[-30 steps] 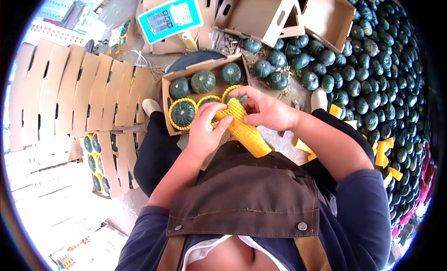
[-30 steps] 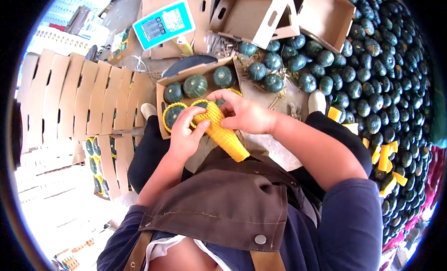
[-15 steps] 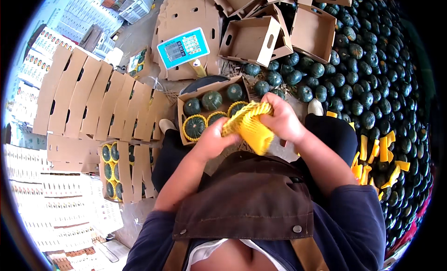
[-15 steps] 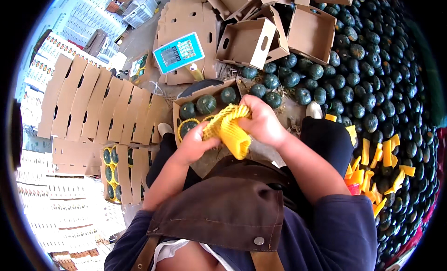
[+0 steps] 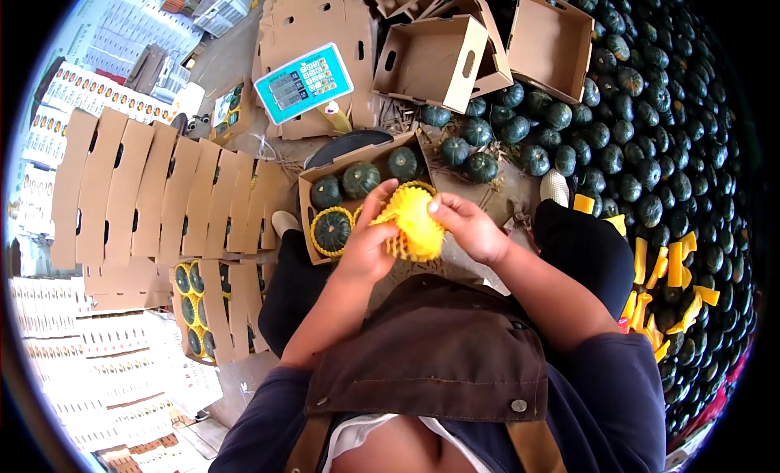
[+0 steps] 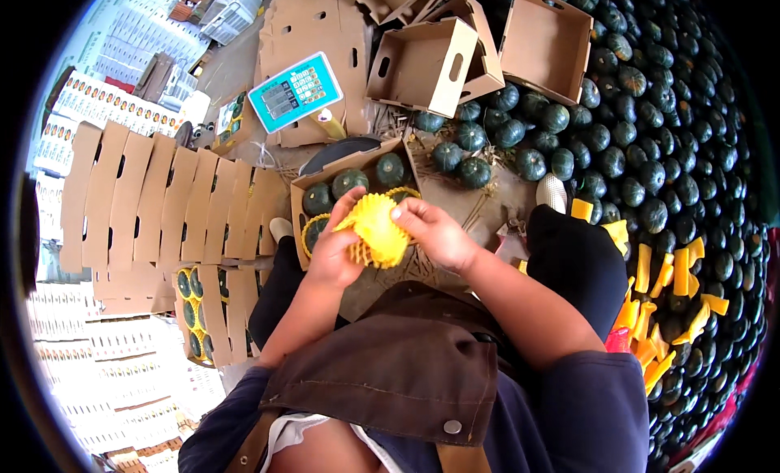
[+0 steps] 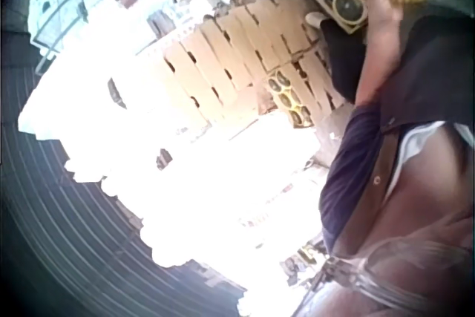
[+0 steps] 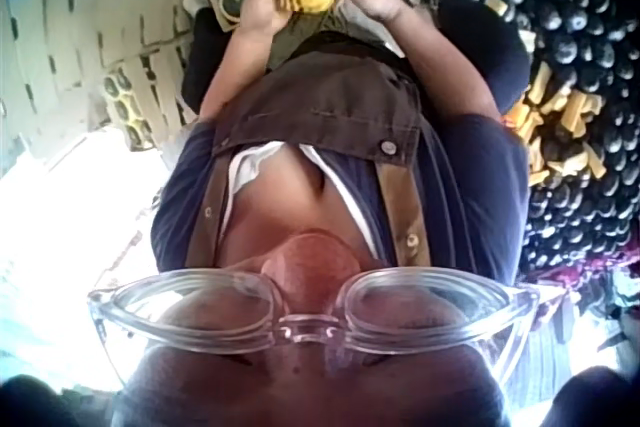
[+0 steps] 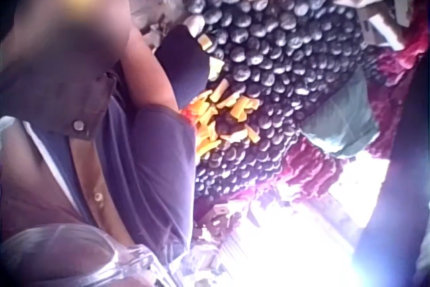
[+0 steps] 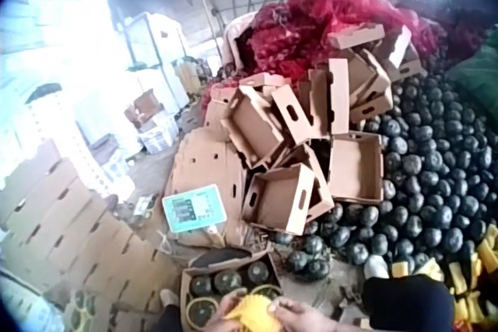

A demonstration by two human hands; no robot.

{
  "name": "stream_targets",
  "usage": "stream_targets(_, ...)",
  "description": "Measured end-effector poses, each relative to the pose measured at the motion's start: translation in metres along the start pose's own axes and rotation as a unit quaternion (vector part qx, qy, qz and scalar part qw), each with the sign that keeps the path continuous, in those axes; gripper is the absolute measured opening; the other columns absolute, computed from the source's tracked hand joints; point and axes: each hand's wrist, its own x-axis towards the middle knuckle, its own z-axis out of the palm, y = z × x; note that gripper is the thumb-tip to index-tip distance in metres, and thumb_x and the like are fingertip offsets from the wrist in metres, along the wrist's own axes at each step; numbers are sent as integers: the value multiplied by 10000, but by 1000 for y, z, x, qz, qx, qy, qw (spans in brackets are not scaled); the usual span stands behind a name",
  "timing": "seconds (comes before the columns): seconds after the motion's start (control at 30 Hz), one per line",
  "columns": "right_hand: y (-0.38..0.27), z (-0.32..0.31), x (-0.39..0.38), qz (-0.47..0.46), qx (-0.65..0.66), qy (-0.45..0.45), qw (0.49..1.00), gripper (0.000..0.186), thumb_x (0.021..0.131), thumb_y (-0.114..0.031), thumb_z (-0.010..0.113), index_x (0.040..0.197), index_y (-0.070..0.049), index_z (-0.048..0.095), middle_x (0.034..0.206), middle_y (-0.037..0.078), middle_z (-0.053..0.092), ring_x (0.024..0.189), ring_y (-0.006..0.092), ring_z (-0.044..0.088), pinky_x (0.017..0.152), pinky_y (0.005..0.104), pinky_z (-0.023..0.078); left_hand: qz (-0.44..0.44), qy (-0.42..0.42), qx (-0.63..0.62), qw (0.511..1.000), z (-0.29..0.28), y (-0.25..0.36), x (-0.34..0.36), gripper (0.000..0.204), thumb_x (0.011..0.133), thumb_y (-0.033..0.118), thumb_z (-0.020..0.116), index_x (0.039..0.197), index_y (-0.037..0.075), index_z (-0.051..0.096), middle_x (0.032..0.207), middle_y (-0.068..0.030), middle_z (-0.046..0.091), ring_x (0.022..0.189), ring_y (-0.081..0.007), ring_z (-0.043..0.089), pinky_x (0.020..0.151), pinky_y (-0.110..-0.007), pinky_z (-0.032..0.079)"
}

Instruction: The person places yellow foam sleeves over green squash, arranges the sleeved squash into cardboard boxes, and stacks the boxes.

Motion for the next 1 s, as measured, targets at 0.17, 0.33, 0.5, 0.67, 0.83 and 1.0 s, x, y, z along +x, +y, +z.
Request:
stream_targets(0.17, -28, 15, -3, -32, 314, 18, 949, 121, 897, -191, 541, 869, -76, 523, 828, 46, 602, 755, 149, 595, 725, 298, 492, -291, -180, -170, 924, -43, -17, 6, 519, 878, 375, 518, 1249, 31, 406, 944, -96, 601, 602, -159, 510, 517, -292, 424)
stream_targets(0.33, -14, 13, 1, 227, 392, -20, 892, 479, 917, -369, 464, 1221, 2, 467, 1154, 112, 570, 1033, 197, 562, 907, 348, 439, -127, -9, -107, 986, -48, -20, 45, 193, 890, 165, 529, 1038, 41, 535, 940, -67, 614, 854, -163, 603, 794, -306, 486)
stream_targets(0.5, -27, -4, 12, 34, 190, -2, 981, 420, 906, -260, 527, 1205, 31, 482, 1155, 80, 569, 1055, 167, 532, 935, 308, 400, -72, -92, 149, 982, -65, -76, 77, 316, 824, 178, 595, 1102, 52, 515, 1062, -79, 576, 1000, -172, 535, 881, -331, 424)
stream_targets(0.67, -38, 3, 16, 70, 3, -131, 989, 368, 877, -280, 580, 1114, -1, 549, 1045, 92, 612, 983, 145, 546, 874, 299, 416, -70, 96, 723, 681, -97, -90, 199, 789, 757, 365, 668, 1361, 74, 252, 1313, -220, 347, 1182, -368, 376, 977, -413, 332)
stream_targets(0.83, -31, 1, 17, 44, -126, -234, 963, 441, 855, -382, 577, 1057, 9, 546, 927, 168, 608, 853, 229, 583, 762, 332, 440, -162, 103, 753, 629, -86, -113, 214, 916, 726, 389, 699, 1402, 140, 134, 1385, -237, 186, 1220, -401, 306, 994, -454, 312)
stream_targets(1.0, -41, 7, 7, 98, -74, -278, 953, 524, 841, -317, 618, 1211, 27, 479, 1239, 164, 504, 1179, 257, 447, 990, 351, 325, -43, 107, 68, 991, -97, -78, 179, 618, 804, 305, 559, 1320, 93, 294, 1223, -171, 463, 1071, -331, 508, 879, -466, 441)
